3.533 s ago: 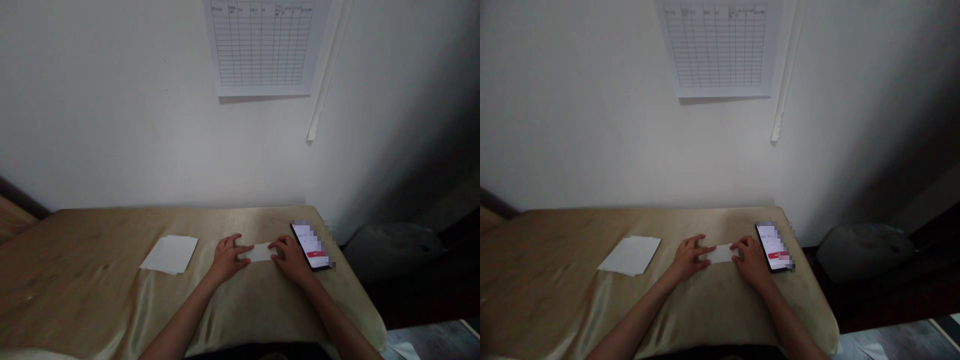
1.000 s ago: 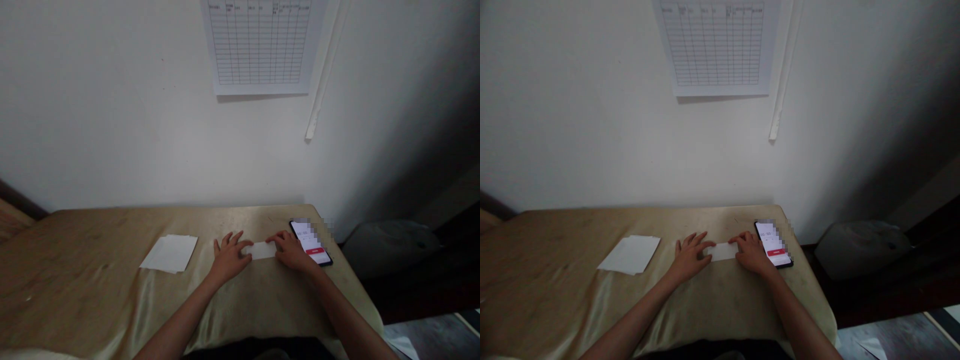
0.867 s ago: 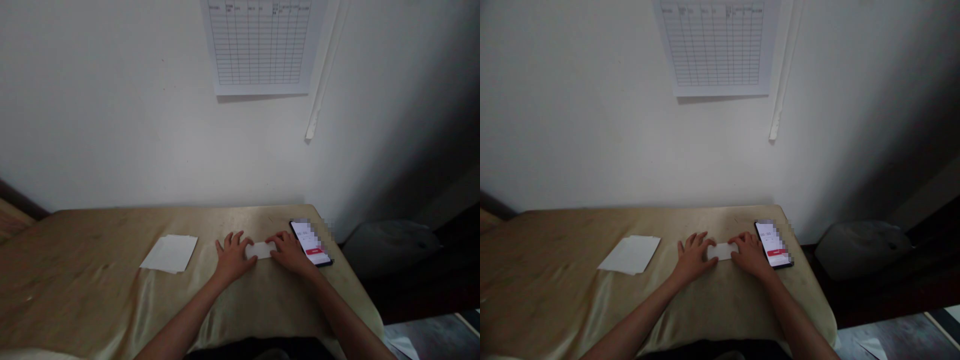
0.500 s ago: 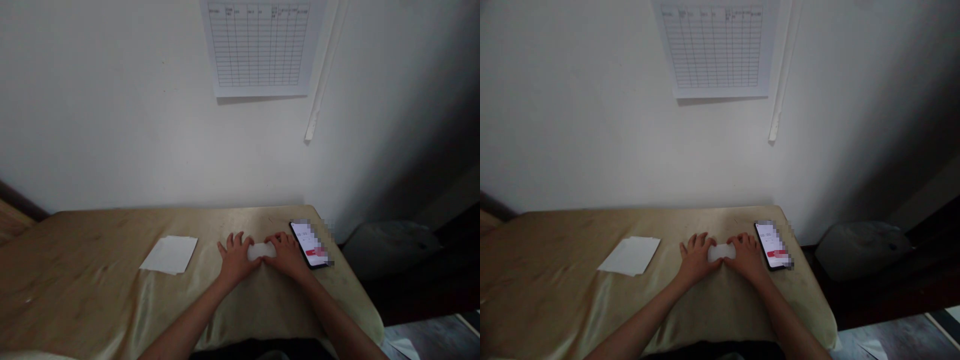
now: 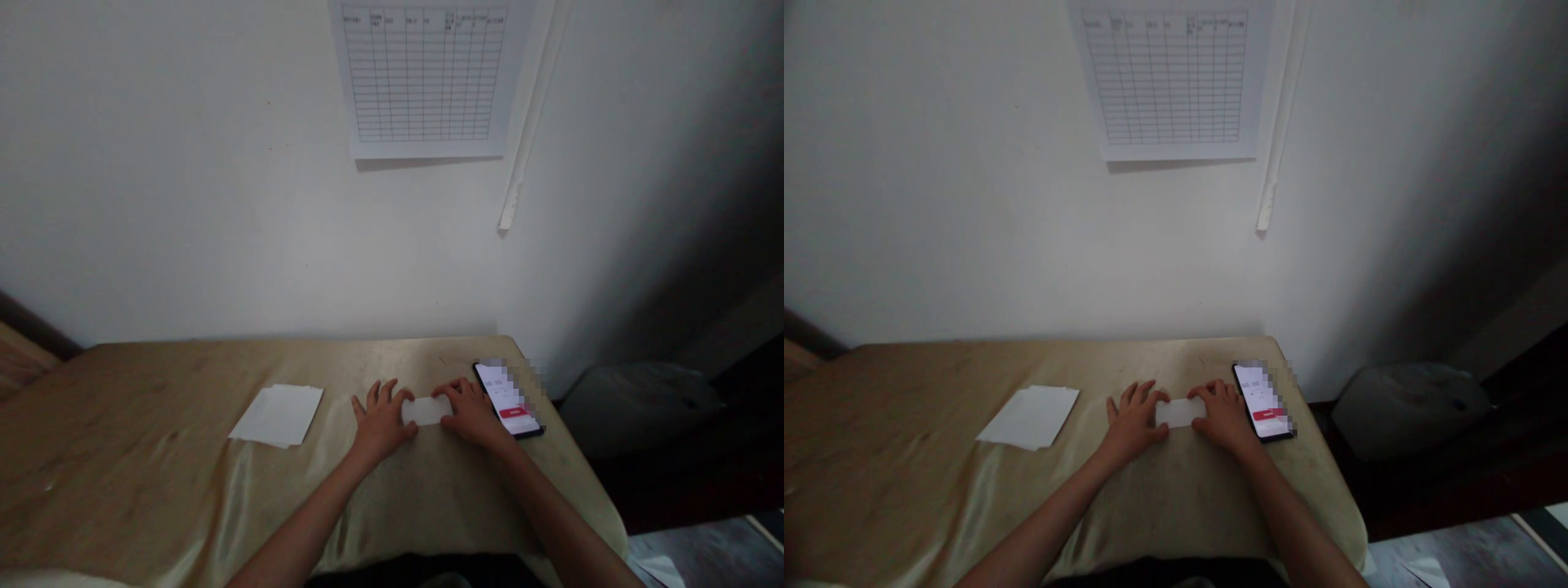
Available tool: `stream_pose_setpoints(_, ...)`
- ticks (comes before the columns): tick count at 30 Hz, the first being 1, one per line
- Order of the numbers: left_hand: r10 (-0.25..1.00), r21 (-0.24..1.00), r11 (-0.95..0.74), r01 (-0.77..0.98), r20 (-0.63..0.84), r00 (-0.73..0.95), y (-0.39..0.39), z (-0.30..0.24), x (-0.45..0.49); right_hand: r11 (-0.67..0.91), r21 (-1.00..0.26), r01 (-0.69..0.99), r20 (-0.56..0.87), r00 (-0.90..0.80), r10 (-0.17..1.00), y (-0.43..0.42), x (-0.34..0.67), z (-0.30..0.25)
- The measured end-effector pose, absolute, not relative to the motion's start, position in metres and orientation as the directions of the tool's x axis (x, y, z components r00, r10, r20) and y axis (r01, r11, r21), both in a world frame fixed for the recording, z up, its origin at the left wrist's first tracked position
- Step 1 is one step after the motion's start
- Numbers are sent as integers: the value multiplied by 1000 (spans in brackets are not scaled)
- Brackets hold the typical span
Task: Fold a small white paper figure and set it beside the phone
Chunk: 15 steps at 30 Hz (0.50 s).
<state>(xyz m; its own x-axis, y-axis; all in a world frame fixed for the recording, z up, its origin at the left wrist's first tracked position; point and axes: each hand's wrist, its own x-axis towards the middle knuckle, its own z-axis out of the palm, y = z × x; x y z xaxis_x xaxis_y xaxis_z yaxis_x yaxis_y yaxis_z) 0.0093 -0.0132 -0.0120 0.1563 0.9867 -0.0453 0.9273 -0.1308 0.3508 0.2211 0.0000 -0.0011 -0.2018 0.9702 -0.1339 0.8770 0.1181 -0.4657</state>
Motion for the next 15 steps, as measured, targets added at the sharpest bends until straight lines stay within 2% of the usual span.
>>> stream_pose_setpoints(6,973,374,-161,913,-97,211,-8,-11,-7,161,-514,842,-120,-256,959,7,234,-10)
stream_pose_setpoints(15,969,356,-206,911,-59,242,-10,-14,-17,196,-537,820,-78,-280,957,9,240,-21)
